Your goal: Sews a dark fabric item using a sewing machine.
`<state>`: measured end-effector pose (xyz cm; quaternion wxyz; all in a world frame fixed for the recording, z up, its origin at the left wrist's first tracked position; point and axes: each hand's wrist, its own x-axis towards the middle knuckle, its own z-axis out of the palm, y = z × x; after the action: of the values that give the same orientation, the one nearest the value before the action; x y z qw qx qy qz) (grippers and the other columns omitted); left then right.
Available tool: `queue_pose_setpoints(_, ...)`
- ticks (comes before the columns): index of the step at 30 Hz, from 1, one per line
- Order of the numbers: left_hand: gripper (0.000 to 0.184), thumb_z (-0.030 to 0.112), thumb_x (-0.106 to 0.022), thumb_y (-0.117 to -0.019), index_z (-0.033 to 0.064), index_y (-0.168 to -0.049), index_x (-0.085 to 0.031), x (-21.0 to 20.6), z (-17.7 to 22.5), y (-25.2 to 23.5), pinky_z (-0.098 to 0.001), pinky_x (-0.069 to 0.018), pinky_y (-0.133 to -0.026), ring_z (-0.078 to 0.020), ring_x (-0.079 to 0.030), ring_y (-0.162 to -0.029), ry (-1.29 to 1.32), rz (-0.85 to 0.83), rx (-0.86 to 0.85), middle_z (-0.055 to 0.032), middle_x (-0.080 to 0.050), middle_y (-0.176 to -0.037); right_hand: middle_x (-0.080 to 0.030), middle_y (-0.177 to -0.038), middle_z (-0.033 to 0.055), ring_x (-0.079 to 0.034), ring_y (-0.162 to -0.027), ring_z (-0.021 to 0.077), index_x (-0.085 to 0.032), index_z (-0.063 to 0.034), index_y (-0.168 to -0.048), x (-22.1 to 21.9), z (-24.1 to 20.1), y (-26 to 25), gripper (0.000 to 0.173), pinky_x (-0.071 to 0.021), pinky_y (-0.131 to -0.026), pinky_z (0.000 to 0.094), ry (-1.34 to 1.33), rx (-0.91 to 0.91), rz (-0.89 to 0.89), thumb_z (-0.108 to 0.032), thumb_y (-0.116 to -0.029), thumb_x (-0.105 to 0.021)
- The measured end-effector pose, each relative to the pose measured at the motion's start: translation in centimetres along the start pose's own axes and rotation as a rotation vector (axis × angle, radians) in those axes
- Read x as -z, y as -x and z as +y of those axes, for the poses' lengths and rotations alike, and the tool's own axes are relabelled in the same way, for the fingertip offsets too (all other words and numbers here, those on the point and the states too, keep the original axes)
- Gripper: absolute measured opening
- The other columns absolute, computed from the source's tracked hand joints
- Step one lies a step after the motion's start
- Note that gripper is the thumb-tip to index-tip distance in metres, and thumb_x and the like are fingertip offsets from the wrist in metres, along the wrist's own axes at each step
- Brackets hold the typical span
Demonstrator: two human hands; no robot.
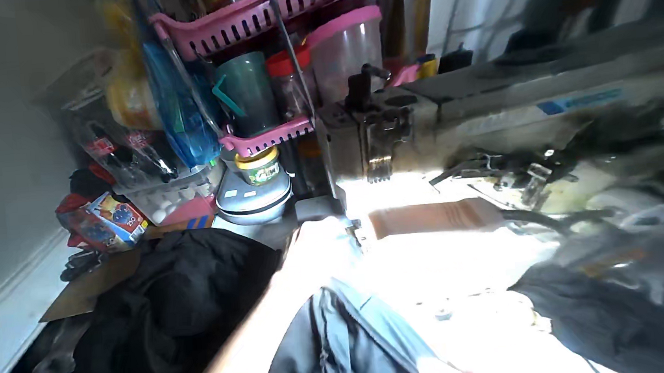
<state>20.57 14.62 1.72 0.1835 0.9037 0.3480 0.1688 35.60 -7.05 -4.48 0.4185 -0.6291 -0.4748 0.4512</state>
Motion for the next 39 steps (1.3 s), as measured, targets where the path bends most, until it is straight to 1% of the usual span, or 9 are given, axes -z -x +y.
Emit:
queue_pose_setpoints(3, 0.021, 0.021, -0.068, -0.0967, 0.0003, -0.101, -0.07, -0.3, 1.3, -2.0, -0.0543, -0.0544, -0.078, -0.0348, -0.069, -0.089, 0.05, -0.019, 0.108, -0.0193, -0.07, -0.094, -0.052, -0.066, -0.0095, -0.046, -0.053, 0.001, -0.064, -0.011, -0.093, 0.0, -2.9, -1.4, 0.02, -0.0448, -0.055, 0.0205, -0.076, -0.221, 0.117, -0.029, -0.1014, -0.06)
queue_pose_setpoints(6, 0.025, 0.023, -0.065, -0.0984, -0.001, -0.092, -0.068, 0.0, 1.7, -3.4, -0.0533, -0.0541, -0.074, -0.036, -0.068, -0.085, 0.056, -0.023, 0.151, -0.02, -0.068, -0.088, -0.055, -0.066, -0.0117, -0.049, -0.051, -0.0019, -0.063, -0.0105, -0.097, 0.7, 0.1, -3.8, 0.022, -0.0447, -0.048, 0.0182, -0.127, -0.046, 0.089, -0.032, -0.1004, -0.059)
queue_pose_setpoints(12, 0.024, 0.015, -0.067, -0.0977, -0.0085, -0.1, -0.069, 1.3, 2.3, -3.9, -0.0509, -0.0524, -0.09, -0.0378, -0.069, -0.098, -0.037, -0.014, 0.004, -0.0249, -0.07, -0.1, -0.06, -0.075, -0.0118, -0.052, -0.056, -0.0042, -0.064, -0.0083, -0.104, 0.0, 0.5, -4.9, 0.019, -0.0469, -0.052, 0.0163, -0.222, -0.014, 0.112, -0.026, -0.0994, -0.06)
queue_pose_setpoints(18, 0.033, 0.03, -0.073, -0.0889, -0.0011, -0.097, -0.073, -4.4, -4.3, -8.5, -0.0491, -0.0577, -0.081, -0.0315, -0.072, -0.088, -0.076, 0.284, -0.346, -0.0182, -0.073, -0.092, -0.058, -0.071, -0.0129, -0.051, -0.055, -0.0038, -0.063, -0.0111, -0.102, 0.0, 0.1, -5.4, 0.016, -0.0461, -0.051, 0.0162, -0.209, -0.008, 0.112, -0.026, -0.0995, -0.059)
queue_pose_setpoints(23, 0.036, 0.036, -0.072, -0.0901, 0.001, -0.1, -0.073, -5.1, -4.9, -9.9, -0.0497, -0.0555, -0.087, -0.0309, -0.071, -0.096, -0.102, 0.164, -0.261, -0.0168, -0.073, -0.097, -0.058, -0.069, -0.0127, -0.049, -0.051, -0.0031, -0.064, -0.0109, -0.104, -0.3, 0.1, -5.6, 0.016, -0.0443, -0.047, 0.0154, -0.275, 0.009, 0.122, -0.025, -0.0992, -0.06)
queue_pose_setpoints(26, 0.026, 0.029, -0.069, -0.0895, 0.003, -0.087, -0.072, -4.1, -4.1, -8.4, -0.0496, -0.0572, -0.074, -0.0303, -0.071, -0.083, -0.151, 0.269, -0.256, -0.0148, -0.072, -0.086, -0.057, -0.067, -0.0125, -0.049, -0.051, -0.0024, -0.065, -0.0106, -0.099, -0.6, -0.6, -5.0, 0.019, -0.045, -0.048, 0.0172, -0.199, 0.034, 0.167, -0.029, -0.0986, -0.061)
queue_pose_setpoints(30, 0.021, 0.013, -0.066, -0.0957, 0.0024, -0.114, -0.068, -0.7, -0.5, -2.2, -0.0514, -0.0476, -0.105, -0.0329, -0.06, -0.121, -0.006, 0.368, -0.126, -0.0162, -0.064, -0.127, -0.051, -0.064, -0.0125, -0.046, -0.051, -0.002, -0.065, -0.0081, -0.096, -0.6, -1.6, -2.6, 0.019, -0.0433, -0.05, 0.0189, -0.118, 0.149, 0.161, -0.026, -0.1002, -0.062)
queue_pose_setpoints(33, 0.017, 0.023, -0.063, -0.0934, 0.0115, -0.102, -0.071, -2.6, 0.3, 1.9, -0.046, -0.0495, -0.094, -0.0236, -0.064, -0.105, -0.061, 0.518, -0.358, -0.008, -0.069, -0.107, -0.053, -0.066, -0.0108, -0.047, -0.056, -0.0032, -0.068, -0.0043, -0.093, -0.2, -2.5, -1.8, 0.022, -0.0443, -0.055, 0.0184, -0.028, 0.237, 0.16, -0.024, -0.1012, -0.06)
queue_pose_setpoints(39, 0.043, 0.039, -0.049, -0.1038, 0.0124, -0.077, -0.07, 1.2, 1.0, 8.6, -0.0638, -0.0446, -0.084, -0.0329, -0.067, -0.085, -0.636, 0.019, -0.366, -0.0065, -0.065, -0.071, -0.06, -0.073, -0.0032, -0.051, -0.059, 0.0014, -0.071, -0.0031, -0.101, 1.8, -3.9, -4.0, 0.031, -0.0474, -0.057, 0.0223, 0.254, 0.266, 0.116, -0.032, -0.0995, -0.06)
